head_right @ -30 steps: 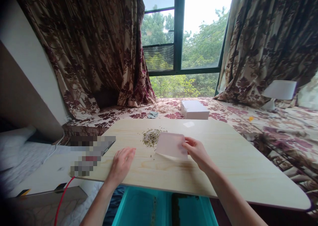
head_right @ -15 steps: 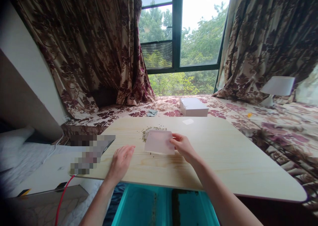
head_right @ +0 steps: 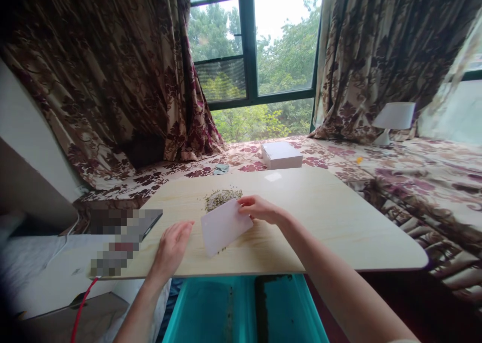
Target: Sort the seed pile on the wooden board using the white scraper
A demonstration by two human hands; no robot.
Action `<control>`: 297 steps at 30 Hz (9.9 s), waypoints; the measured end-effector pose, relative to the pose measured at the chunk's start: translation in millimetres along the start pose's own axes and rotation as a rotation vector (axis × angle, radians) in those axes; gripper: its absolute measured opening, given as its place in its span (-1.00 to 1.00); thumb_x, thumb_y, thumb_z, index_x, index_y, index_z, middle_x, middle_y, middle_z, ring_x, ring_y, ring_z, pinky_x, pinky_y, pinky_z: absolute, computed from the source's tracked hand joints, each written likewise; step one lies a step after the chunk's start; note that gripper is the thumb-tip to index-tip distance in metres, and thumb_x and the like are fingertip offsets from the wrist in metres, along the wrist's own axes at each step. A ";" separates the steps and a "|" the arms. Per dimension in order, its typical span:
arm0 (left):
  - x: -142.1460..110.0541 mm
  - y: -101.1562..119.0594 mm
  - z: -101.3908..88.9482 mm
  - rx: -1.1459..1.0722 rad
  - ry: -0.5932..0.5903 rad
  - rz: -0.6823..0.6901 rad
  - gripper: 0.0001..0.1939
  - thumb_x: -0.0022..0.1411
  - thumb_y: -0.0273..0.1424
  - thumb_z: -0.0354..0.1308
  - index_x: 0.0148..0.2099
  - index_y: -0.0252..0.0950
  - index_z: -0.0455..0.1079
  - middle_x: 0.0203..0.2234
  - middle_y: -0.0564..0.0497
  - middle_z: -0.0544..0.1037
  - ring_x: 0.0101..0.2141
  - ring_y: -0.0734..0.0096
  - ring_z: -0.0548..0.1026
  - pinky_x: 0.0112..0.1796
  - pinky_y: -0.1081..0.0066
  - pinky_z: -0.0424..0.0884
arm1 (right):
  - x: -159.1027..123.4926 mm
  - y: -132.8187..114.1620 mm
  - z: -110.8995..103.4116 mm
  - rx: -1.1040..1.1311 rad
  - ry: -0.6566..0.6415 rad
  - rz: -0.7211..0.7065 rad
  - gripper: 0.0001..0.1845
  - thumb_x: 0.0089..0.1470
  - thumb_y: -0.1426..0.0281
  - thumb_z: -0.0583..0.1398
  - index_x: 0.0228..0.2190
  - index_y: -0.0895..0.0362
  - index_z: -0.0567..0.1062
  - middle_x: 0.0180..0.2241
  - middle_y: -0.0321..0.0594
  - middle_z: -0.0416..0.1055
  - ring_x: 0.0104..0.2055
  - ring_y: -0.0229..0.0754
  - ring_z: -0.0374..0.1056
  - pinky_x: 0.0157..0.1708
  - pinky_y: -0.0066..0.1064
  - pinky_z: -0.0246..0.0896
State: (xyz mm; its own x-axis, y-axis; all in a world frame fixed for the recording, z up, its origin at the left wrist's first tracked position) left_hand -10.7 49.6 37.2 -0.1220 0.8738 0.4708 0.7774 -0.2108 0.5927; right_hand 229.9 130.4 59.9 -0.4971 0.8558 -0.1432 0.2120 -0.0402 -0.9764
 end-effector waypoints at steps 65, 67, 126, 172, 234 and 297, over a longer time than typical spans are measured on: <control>-0.3 4.1 -1.6 0.012 0.000 0.013 -0.62 0.32 -0.19 -0.13 -0.18 -0.20 0.48 -0.17 -0.06 0.59 -0.08 0.19 0.46 0.06 0.12 0.27 | -43.3 0.1 -26.6 0.135 0.553 -0.182 -0.72 -0.23 0.35 0.24 -0.37 0.16 0.60 -0.43 -0.14 0.58 -0.38 -0.12 0.48 -0.45 -0.38 0.38; -0.3 4.4 -1.9 0.019 0.006 0.017 -0.63 0.32 -0.20 -0.13 -0.17 -0.20 0.48 -0.18 -0.05 0.59 -0.09 0.21 0.47 0.05 0.13 0.28 | -42.6 1.0 -25.3 0.148 0.552 -0.177 -0.71 -0.24 0.35 0.24 -0.37 0.16 0.60 -0.43 -0.15 0.58 -0.37 -0.11 0.48 -0.44 -0.37 0.38; 0.6 -1.9 -0.3 -0.024 -0.003 0.009 -0.61 0.30 -0.15 -0.12 -0.17 -0.23 0.48 -0.18 -0.09 0.59 -0.06 0.20 0.47 0.07 0.14 0.30 | -27.8 -2.7 -6.6 -0.060 -0.141 0.080 -0.81 -0.26 0.47 0.26 -0.47 0.16 0.62 -0.54 -0.33 0.45 -0.48 -0.33 0.27 -0.57 -0.58 0.10; 0.2 2.8 -1.6 0.035 0.043 0.053 -0.64 0.34 -0.23 -0.12 -0.17 -0.20 0.49 -0.21 -0.05 0.59 -0.12 0.26 0.48 -0.01 0.17 0.33 | -72.7 48.7 -32.8 0.184 0.636 -0.077 -0.60 -0.26 0.21 0.34 -0.30 0.11 0.62 -0.43 -0.15 0.61 -0.36 -0.03 0.53 -0.37 -0.32 0.45; 0.8 1.6 -0.8 0.037 0.033 0.046 -0.65 0.34 -0.23 -0.12 -0.16 -0.19 0.48 -0.20 -0.05 0.59 -0.11 0.25 0.48 0.01 0.17 0.32 | -74.9 47.7 7.9 0.222 0.496 -0.119 -0.55 -0.36 0.08 0.39 -0.40 0.10 0.64 -0.51 -0.13 0.59 -0.46 -0.03 0.50 -0.45 -0.28 0.44; -0.9 3.6 -0.2 0.025 0.014 0.025 -0.63 0.34 -0.20 -0.14 -0.17 -0.21 0.47 -0.18 -0.06 0.59 -0.09 0.22 0.47 0.04 0.13 0.28 | -37.9 34.3 -72.3 0.197 0.903 -0.311 -0.49 -0.20 0.18 0.33 -0.18 0.16 0.55 -0.31 -0.12 0.60 -0.27 -0.04 0.52 -0.27 -0.26 0.45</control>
State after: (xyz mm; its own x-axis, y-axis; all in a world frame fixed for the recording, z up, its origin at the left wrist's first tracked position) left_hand -7.9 48.0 39.1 -0.1109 0.8620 0.4947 0.7956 -0.2213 0.5640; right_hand 316.8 133.9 43.5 0.3429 0.9125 0.2230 -0.0049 0.2391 -0.9710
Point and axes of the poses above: each hand's wrist, its own x-axis towards the middle knuckle, its own z-axis out of the palm, y = z × x, the point moved 6 cm from there along x, towards the middle knuckle
